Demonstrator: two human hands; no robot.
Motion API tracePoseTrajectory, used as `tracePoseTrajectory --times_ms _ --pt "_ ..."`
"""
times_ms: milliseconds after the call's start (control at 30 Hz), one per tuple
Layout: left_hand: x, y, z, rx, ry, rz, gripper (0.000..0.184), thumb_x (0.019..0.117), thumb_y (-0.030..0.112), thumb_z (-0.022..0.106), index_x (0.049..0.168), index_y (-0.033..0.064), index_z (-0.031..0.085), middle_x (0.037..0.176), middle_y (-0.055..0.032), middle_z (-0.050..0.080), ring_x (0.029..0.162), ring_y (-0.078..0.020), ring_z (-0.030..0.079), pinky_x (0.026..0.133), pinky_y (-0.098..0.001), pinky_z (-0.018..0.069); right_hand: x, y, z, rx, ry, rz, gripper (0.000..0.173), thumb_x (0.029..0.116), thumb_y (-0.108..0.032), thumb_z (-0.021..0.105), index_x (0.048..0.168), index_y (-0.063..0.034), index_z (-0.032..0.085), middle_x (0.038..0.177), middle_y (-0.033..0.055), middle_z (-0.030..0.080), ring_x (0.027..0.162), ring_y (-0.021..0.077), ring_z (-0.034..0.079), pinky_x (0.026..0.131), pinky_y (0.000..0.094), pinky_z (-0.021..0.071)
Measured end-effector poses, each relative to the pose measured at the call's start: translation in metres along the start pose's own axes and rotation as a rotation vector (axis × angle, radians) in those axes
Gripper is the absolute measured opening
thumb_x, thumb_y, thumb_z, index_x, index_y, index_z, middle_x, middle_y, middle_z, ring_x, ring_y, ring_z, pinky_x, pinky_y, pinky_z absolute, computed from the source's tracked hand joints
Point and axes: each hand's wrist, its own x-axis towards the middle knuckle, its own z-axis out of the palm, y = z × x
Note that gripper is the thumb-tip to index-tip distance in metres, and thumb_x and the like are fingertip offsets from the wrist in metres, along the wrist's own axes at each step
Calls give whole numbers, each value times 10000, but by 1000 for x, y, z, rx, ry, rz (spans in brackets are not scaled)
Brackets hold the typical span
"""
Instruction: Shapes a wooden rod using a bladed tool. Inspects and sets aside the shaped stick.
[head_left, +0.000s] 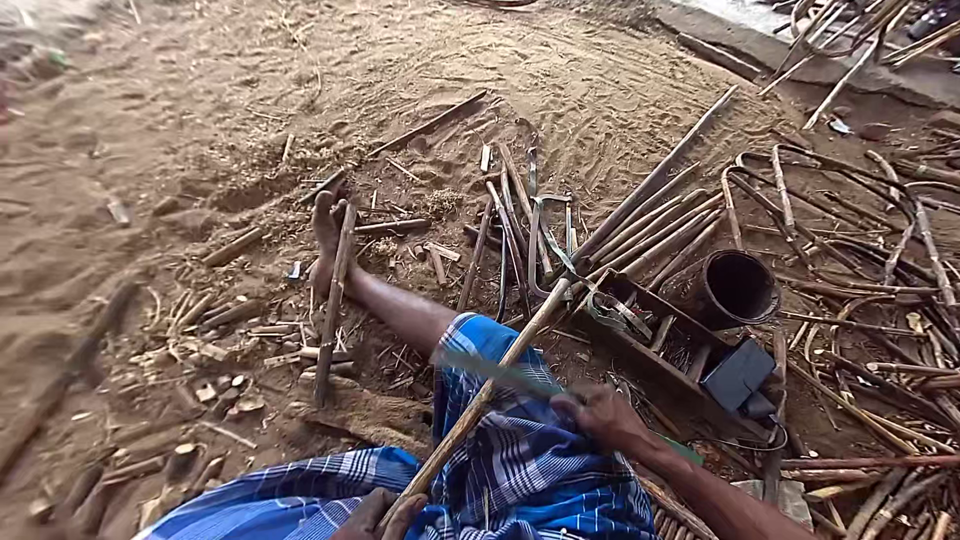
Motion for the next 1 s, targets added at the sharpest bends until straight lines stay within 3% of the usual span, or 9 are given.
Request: tracePoseTrajectory --times_ms 100,200,300,367,533,633,767,867,1000 --pt "2 3 9 -35 5 -27 569 956 634 566 893 75 652 660 -12 561 583 -160 548 575 -422 474 16 10 5 166 166 141 650 1007 -683 431 971 -83 680 719 111 651 629 273 659 611 511 565" --pt "4 13 20 -71 14 -76 576 930 661 566 916 98 686 674 2 598 589 -152 580 581 -422 510 -18 -7 19 -100 -62 -144 623 1008 -676 421 922 -116 679 751 95 636 742 281 663 685 543 538" --pt "10 23 28 -69 47 -100 584 902 695 580 899 118 670 660 12 586 582 -152 575 579 -420 500 -6 -6 4 17 55 11 632 998 -656 481 920 -71 707 757 128 657 727 304 666 686 559 542" --pt "9 38 30 70 141 -44 618 898 689 596 958 79 673 686 -35 614 606 -210 608 583 -478 503 9 2 1 109 158 149 665 1002 -692 432 924 -78 673 727 112 645 654 274 659 632 514 558" --pt "1 48 38 259 268 74 700 876 678 636 1026 -5 673 682 -100 648 588 -287 651 550 -520 528 -6 -1 0 70 5 48 564 1002 -626 508 890 -111 708 742 75 641 710 236 646 695 496 531" --pt "3 53 42 282 313 71 783 867 710 623 1136 -25 621 696 -99 651 584 -293 656 542 -517 538 6 12 7 234 70 99 628 1016 -665 434 904 -88 655 649 71 601 552 215 612 551 439 548" --pt "-5 61 40 293 309 11 838 836 634 734 1250 -69 545 736 -157 669 612 -362 671 575 -577 549 -18 2 8 120 -110 49 578 1015 -625 472 880 -105 686 725 62 618 685 214 626 680 461 524" --pt "-3 65 43 333 353 26 829 846 645 716 1222 -71 535 699 -145 649 571 -350 659 533 -546 542 1 17 7 335 -30 121 597 1028 -633 451 894 -77 624 613 43 535 487 159 536 476 357 501" --pt "-3 63 45 376 414 99 854 854 680 670 1207 -86 539 684 -129 637 533 -324 638 496 -524 530 -29 0 16 63 -203 -47 610 1013 -642 449 843 -100 669 715 66 598 693 224 613 671 488 503"
